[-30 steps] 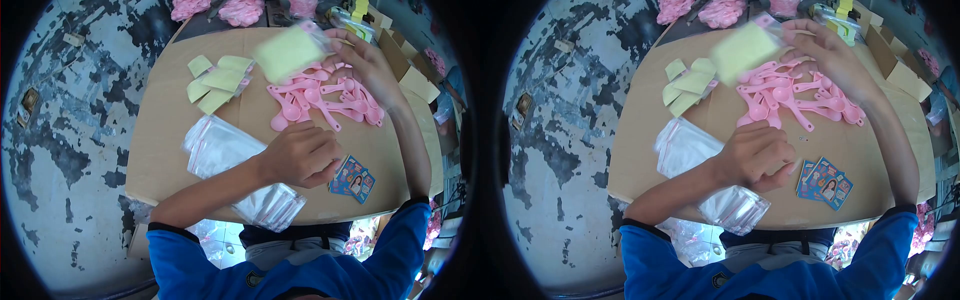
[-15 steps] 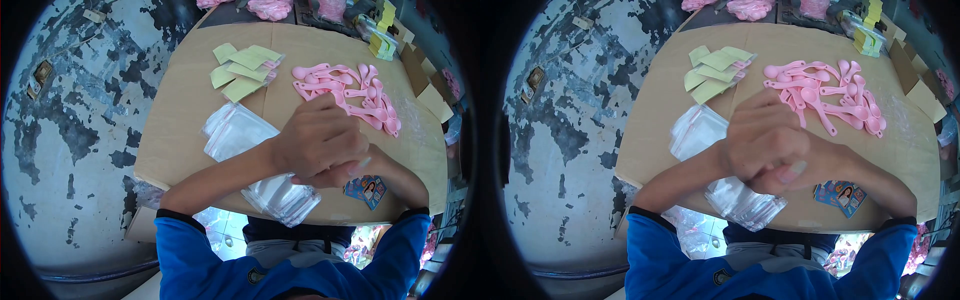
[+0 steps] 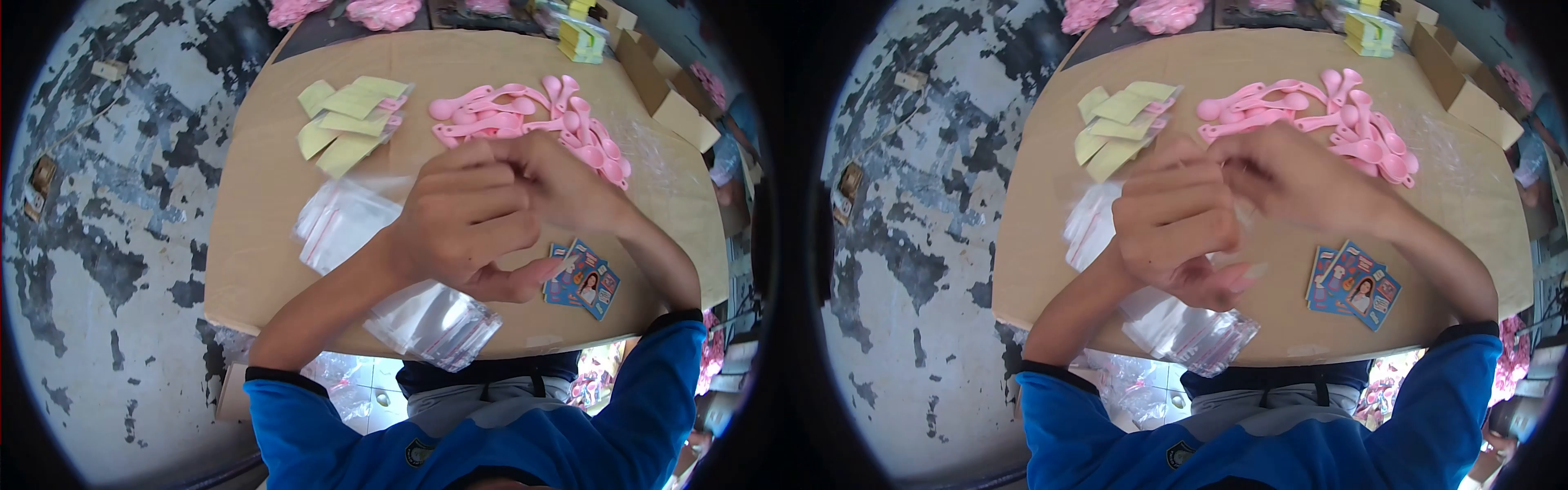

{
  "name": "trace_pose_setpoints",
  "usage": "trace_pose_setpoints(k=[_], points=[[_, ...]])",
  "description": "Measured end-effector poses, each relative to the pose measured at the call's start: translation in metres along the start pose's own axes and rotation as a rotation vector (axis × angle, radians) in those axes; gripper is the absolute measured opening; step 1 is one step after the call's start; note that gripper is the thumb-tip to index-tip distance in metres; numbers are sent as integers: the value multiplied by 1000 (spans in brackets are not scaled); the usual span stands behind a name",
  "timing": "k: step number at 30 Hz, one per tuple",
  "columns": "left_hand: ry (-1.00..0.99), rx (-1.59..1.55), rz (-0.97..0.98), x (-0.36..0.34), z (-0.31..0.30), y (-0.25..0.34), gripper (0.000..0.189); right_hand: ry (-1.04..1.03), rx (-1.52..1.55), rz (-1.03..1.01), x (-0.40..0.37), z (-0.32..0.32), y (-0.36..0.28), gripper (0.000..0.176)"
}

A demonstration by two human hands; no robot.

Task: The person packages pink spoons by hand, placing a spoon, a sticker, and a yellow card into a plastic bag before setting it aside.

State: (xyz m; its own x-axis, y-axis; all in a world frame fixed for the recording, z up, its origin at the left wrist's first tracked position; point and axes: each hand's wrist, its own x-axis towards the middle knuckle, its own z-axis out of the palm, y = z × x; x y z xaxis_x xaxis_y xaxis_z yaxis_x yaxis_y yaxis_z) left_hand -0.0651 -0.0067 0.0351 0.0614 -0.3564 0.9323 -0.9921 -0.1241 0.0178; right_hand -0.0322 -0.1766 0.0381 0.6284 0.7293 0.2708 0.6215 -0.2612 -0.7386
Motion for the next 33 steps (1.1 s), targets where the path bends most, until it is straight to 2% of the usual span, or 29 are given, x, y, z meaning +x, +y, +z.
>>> trace_pose_setpoints(k=[1,3,4,7,8,9,10,11,12,15,16,19,20,22,25,26,29,33], points=[[-119,-45,-131,-3,3,3,38,24,51,108,-3,-10,-4,17],[-365,-134,-390,-6,3,6,43,144,141,175,-18,-25,-2,20],[-722,-188,-758,8,-1,7,44,209,185,189,-26,-29,0,21],[-413,-769,-1118,-10,21,0,46,289,323,204,-52,-32,11,24],[-274,-1021,-1161,-12,27,2,63,297,386,221,-59,-26,12,24],[-281,-1010,-1227,-17,32,1,63,304,452,235,-65,-21,13,24],[-293,-992,-1293,-25,36,-3,63,302,474,360,-70,-19,6,22],[-312,-972,-1360,-30,39,-5,63,286,484,358,-70,-19,10,22],[-144,-922,-1429,-17,38,13,51,271,495,363,-72,-19,14,21],[-224,-798,-1391,-26,35,-2,46,191,515,386,-76,-16,21,22],[-155,-780,-1357,-28,38,-7,45,156,518,394,-77,-14,23,23],[47,-1029,-1470,-16,35,-10,46,-102,-108,372,-81,-52,-3,27],[188,-1104,-1537,-19,33,-11,42,-189,-241,387,-90,-58,-7,29],[181,-971,-1559,-16,38,-9,38,-373,-523,390,-111,-66,-10,34],[120,-928,-1550,-17,35,-11,35,-473,-505,490,-108,-57,-6,39],[84,-943,-1542,-18,34,-12,34,-461,-495,403,-107,-56,2,40],[148,-898,-1543,-21,34,-12,32,-483,-261,612,-91,-63,0,34],[294,-998,-1576,-21,33,-15,32,-226,-97,485,-94,-59,21,21]])
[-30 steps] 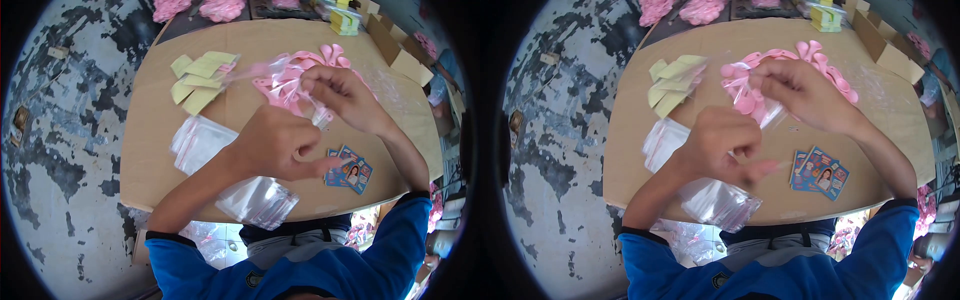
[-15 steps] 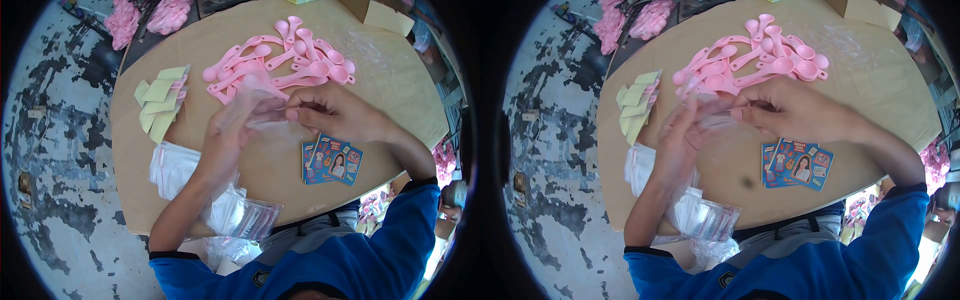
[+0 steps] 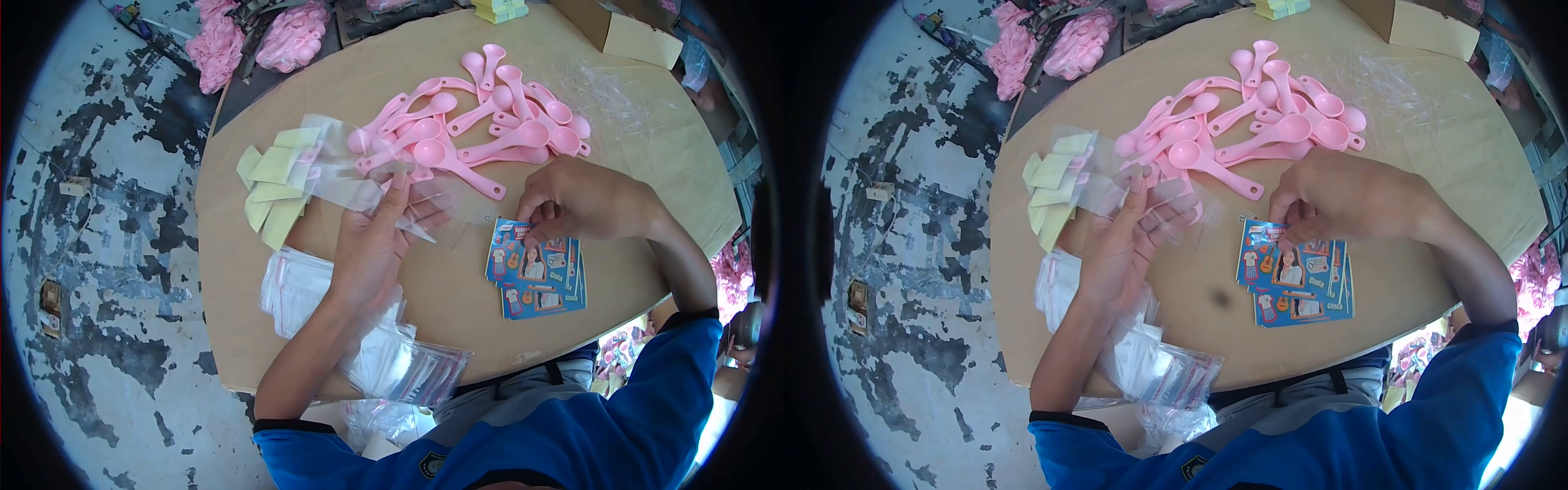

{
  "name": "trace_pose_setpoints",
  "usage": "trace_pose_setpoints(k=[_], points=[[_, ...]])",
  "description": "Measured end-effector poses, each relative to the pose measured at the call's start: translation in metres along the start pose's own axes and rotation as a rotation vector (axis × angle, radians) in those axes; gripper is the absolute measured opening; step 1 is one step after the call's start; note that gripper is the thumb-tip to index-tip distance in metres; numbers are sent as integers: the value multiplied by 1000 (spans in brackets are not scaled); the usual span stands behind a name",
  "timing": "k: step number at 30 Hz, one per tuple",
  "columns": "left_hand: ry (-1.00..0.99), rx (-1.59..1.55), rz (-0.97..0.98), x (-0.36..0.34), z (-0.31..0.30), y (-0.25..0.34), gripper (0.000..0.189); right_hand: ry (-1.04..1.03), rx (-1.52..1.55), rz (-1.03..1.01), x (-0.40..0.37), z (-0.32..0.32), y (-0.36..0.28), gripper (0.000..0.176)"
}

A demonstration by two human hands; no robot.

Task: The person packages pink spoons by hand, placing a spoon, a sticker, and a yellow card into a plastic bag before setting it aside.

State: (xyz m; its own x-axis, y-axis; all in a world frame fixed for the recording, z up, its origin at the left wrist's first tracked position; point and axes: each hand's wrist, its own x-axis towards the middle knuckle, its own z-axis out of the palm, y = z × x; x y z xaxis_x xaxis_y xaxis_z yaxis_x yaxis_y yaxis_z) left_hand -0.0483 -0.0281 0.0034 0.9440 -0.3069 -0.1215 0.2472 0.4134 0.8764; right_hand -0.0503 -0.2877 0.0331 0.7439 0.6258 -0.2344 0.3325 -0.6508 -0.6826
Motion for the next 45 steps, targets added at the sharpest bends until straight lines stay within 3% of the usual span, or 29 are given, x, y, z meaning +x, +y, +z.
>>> trace_pose_setpoints(k=[8,11,14,17,20,30,36,39,42,45], points=[[-56,125,31,-2,1,1,36,123,174,39,3,-4,-3,20],[-33,145,66,-1,-7,-1,36,64,39,8,0,-11,0,17],[66,58,94,-2,-1,0,27,173,19,-38,1,-14,-1,15],[135,46,74,1,-2,1,28,216,336,69,3,-8,-18,16],[121,83,111,-1,3,1,31,287,383,-73,14,14,-11,18],[66,309,169,-3,2,-1,48,447,237,-259,26,34,-2,13],[112,203,151,-4,7,6,44,406,260,-106,18,25,-16,15],[58,203,158,-5,9,1,42,451,255,-242,25,34,-3,16],[28,242,193,-4,7,-3,40,504,520,-204,27,40,-9,18],[34,122,137,-3,9,2,37,432,485,-221,30,41,1,20]])
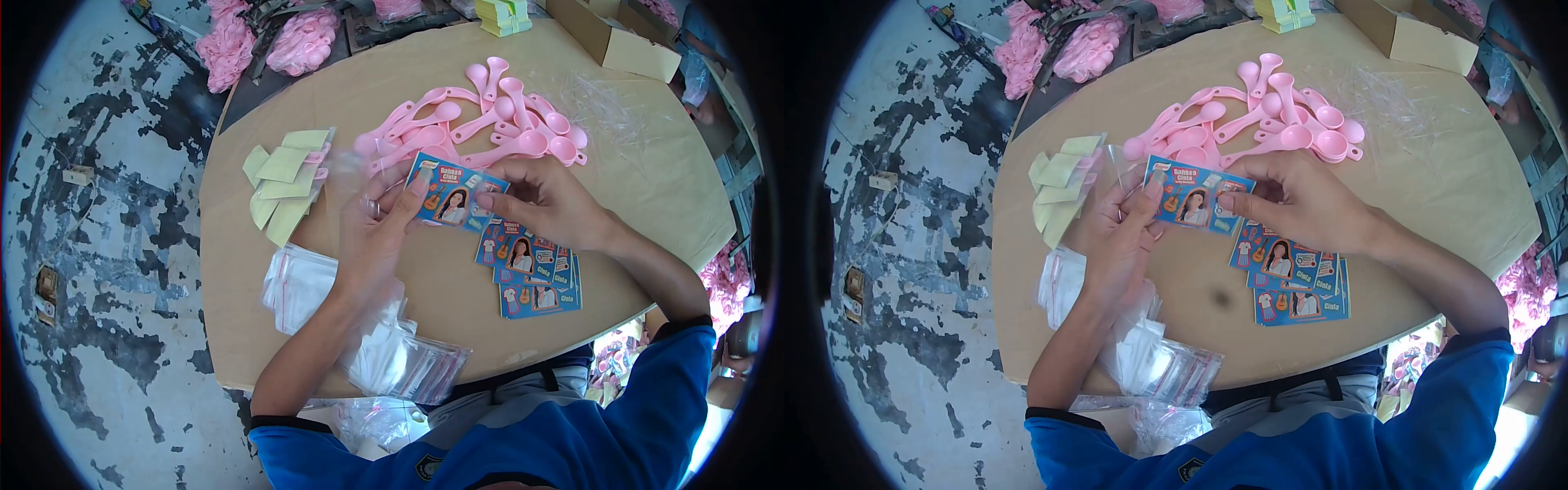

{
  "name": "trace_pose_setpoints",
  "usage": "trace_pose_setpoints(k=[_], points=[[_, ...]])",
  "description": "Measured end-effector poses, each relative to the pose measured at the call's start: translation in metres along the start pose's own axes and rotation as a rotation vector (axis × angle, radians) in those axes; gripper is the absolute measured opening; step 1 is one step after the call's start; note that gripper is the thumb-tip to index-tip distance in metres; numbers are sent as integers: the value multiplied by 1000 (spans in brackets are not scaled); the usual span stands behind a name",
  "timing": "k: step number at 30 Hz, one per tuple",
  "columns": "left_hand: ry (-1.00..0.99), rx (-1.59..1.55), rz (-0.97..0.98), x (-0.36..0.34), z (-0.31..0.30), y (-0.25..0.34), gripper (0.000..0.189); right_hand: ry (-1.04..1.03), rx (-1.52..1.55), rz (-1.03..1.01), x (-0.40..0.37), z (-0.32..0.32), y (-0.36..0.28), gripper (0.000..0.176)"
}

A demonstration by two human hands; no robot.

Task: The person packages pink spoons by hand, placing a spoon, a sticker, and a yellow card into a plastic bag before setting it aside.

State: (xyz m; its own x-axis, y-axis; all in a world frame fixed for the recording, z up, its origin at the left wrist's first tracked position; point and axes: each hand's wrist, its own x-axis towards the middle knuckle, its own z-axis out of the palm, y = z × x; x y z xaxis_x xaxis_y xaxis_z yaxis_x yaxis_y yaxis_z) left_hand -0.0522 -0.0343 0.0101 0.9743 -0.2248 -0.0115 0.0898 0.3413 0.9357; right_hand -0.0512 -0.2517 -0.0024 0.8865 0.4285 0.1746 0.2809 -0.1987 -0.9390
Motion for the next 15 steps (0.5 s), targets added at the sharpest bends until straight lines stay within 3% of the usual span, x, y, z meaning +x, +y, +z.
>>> trace_pose_setpoints(k=[3,6,13,15], points=[[-31,170,4,-4,-2,-4,37,18,136,-19,-2,10,4,22],[-170,437,132,-8,-8,-11,35,83,241,-49,-1,21,1,25],[-126,-222,-9,-6,-1,6,39,82,182,219,-2,14,-15,31],[-142,-205,16,-2,-6,4,44,95,272,232,-2,22,-18,32]])
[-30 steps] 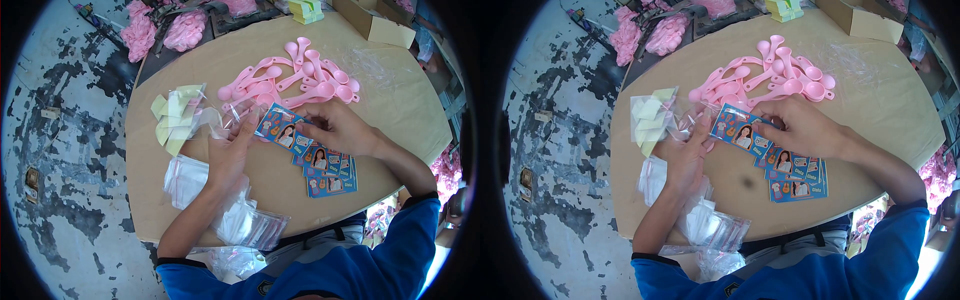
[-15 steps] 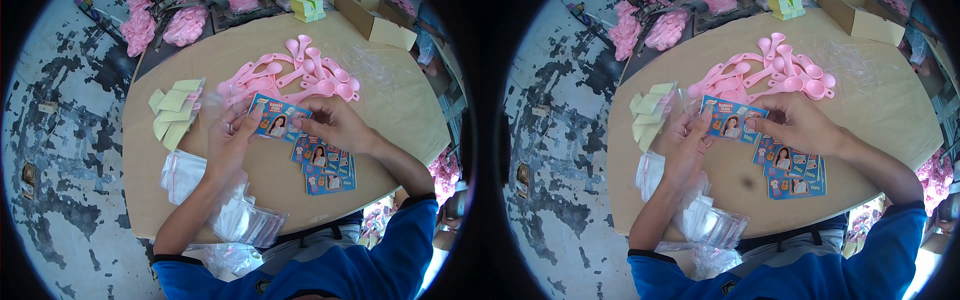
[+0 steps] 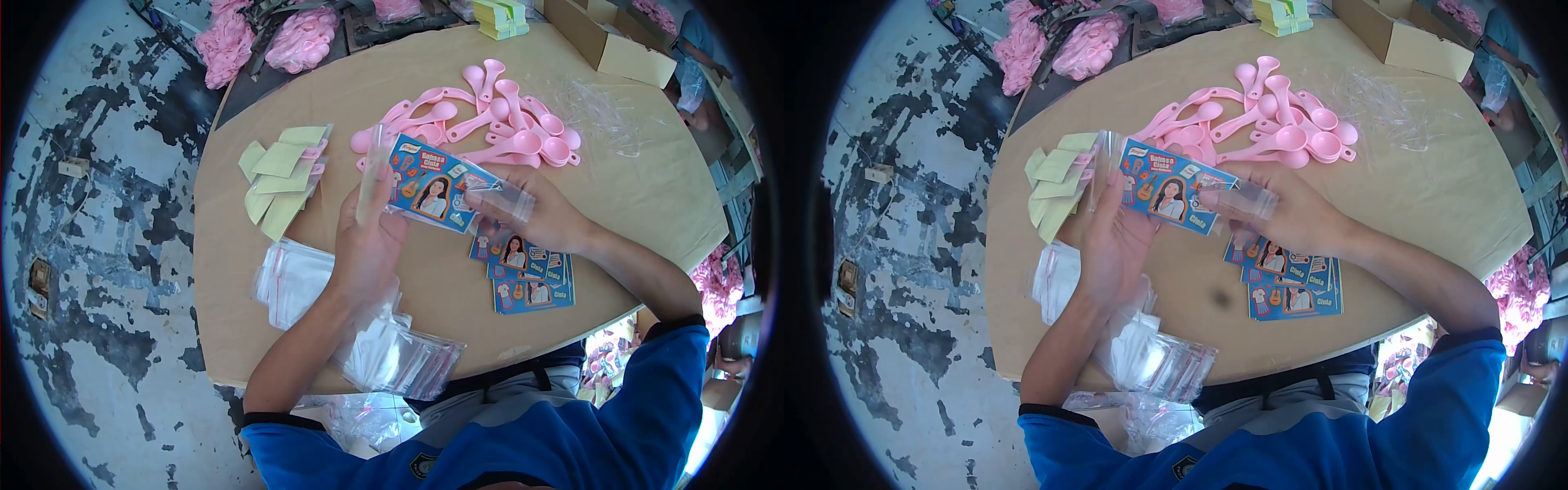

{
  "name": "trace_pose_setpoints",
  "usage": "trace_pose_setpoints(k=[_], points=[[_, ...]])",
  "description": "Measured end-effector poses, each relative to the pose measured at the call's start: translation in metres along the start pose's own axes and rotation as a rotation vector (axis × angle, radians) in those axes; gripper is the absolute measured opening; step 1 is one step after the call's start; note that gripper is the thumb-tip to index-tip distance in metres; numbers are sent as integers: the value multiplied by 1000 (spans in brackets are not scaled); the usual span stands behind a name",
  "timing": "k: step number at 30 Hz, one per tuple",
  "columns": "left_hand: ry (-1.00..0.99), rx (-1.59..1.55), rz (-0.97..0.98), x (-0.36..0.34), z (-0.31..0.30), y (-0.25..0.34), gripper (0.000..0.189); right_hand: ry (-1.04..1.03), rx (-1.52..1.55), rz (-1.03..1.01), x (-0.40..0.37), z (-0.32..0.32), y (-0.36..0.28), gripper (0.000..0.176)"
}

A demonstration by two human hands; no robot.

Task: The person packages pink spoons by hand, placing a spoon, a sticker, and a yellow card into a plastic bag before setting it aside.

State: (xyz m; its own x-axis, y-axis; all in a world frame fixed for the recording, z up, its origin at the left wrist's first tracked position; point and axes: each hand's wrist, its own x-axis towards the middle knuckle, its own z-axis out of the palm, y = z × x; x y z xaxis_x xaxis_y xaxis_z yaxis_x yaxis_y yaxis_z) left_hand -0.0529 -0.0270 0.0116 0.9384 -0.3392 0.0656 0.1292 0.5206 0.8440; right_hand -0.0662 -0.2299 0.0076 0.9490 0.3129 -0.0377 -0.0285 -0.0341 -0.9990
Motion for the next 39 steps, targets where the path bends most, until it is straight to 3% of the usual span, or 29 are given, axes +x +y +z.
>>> trace_pose_setpoints(k=[4,9,11,14,16,19,23,27,31,34,38,39], points=[[7,278,-4,-11,0,-9,44,-81,-82,-11,1,-7,0,35],[71,183,-187,-16,8,-1,47,-69,-45,40,-5,0,-17,33],[-101,438,-145,-20,12,1,47,-104,-22,-43,0,-1,0,30],[-218,494,21,-17,6,-7,53,-180,-117,-170,3,-10,19,30],[-131,408,41,-18,4,-4,57,-147,-50,-183,4,-11,18,35],[28,293,159,-13,11,1,52,-138,386,-99,9,-27,6,52],[62,303,280,-4,9,-2,49,-61,-260,-222,3,-40,-14,47],[203,343,241,-3,1,-1,50,-28,-104,-240,11,-63,-25,26],[231,418,275,-2,2,-1,50,112,-823,-329,17,-41,1,24],[120,352,315,-3,11,-1,52,67,-1031,-728,38,-31,30,26],[148,426,280,-4,0,-2,57,143,-1074,-684,38,-37,26,28],[172,403,287,-4,1,-3,58,123,-995,-591,36,-41,20,26]])
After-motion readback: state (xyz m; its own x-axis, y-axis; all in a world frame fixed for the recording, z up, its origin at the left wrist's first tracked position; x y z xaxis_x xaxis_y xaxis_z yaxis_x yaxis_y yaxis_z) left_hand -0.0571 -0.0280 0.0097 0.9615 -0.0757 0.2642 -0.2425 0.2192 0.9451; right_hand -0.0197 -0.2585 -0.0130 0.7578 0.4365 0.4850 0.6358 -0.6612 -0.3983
